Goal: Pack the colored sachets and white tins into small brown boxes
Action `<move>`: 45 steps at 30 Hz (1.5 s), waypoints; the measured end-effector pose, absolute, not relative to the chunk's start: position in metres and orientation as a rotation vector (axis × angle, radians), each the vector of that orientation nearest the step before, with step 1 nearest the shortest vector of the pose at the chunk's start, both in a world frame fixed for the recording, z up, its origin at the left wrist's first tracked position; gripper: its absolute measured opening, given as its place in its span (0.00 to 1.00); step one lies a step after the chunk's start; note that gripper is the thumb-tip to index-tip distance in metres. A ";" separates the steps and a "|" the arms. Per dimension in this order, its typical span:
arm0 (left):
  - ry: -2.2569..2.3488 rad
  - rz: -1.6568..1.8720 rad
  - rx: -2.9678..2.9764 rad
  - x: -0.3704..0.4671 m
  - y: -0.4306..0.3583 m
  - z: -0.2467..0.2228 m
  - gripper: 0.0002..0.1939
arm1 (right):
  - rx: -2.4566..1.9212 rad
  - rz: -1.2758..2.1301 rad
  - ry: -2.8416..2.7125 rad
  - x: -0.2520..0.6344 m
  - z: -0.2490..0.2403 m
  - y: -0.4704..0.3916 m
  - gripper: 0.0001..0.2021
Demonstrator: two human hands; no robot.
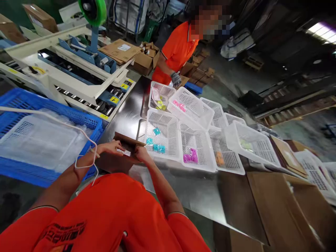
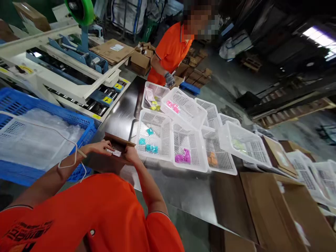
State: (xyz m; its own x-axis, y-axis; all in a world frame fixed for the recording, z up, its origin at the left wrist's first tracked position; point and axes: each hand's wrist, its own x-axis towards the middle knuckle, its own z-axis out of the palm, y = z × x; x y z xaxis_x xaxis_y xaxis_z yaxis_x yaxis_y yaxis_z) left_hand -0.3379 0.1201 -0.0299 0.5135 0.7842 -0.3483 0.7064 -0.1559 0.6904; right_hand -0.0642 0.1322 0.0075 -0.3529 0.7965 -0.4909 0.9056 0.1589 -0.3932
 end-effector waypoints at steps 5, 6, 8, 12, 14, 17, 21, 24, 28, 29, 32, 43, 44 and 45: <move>1.424 0.025 1.950 -0.322 0.122 -0.009 0.31 | 1.760 -0.614 2.393 -0.065 0.028 0.147 0.13; 1.487 -0.017 1.955 -0.317 0.120 -0.006 0.29 | 1.825 -0.518 2.433 -0.062 0.031 0.150 0.14; 1.587 -0.126 1.945 -0.309 0.115 -0.001 0.22 | 1.846 -0.422 2.523 -0.057 0.031 0.156 0.22; 1.657 -0.230 1.870 -0.301 0.120 0.002 0.14 | 1.610 -0.513 2.617 -0.053 0.010 0.160 0.41; 1.680 -0.244 1.822 -0.300 0.131 0.001 0.16 | 1.533 -0.599 2.609 -0.049 -0.002 0.160 0.41; 1.757 -0.228 1.746 -0.296 0.142 0.000 0.20 | 1.489 -0.657 2.608 -0.044 -0.014 0.155 0.43; 1.995 -0.075 1.679 -0.291 0.123 -0.006 0.27 | 1.572 -0.545 2.628 -0.044 -0.029 0.137 0.37; 2.232 0.083 1.628 -0.296 0.097 -0.015 0.46 | 1.619 -0.469 2.655 -0.045 -0.045 0.120 0.31; 2.104 0.324 1.907 -0.310 0.089 -0.032 0.40 | 1.632 -0.358 2.660 -0.045 -0.062 0.115 0.31; 2.001 0.333 2.002 -0.313 0.091 -0.036 0.35 | 1.628 -0.334 2.647 -0.045 -0.064 0.116 0.32; 1.823 0.226 2.134 -0.318 0.099 -0.047 0.30 | 1.621 -0.282 2.632 -0.044 -0.066 0.122 0.38; 1.746 0.056 2.213 -0.327 0.101 -0.049 0.38 | 1.697 -0.328 2.531 -0.061 -0.089 0.097 0.50; 1.730 0.031 2.221 -0.328 0.101 -0.048 0.43 | 1.743 -0.328 2.516 -0.062 -0.093 0.094 0.49; 1.718 0.012 2.222 -0.328 0.100 -0.049 0.48 | 1.784 -0.329 2.508 -0.062 -0.096 0.092 0.48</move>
State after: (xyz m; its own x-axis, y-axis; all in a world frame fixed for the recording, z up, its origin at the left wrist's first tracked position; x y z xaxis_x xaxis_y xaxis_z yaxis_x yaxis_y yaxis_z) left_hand -0.3284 0.0998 -0.0485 0.2718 0.9427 -0.1935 0.9400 -0.2169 0.2634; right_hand -0.0616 0.0924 -0.0961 -0.3346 0.9287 -0.1601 0.9385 0.3131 -0.1454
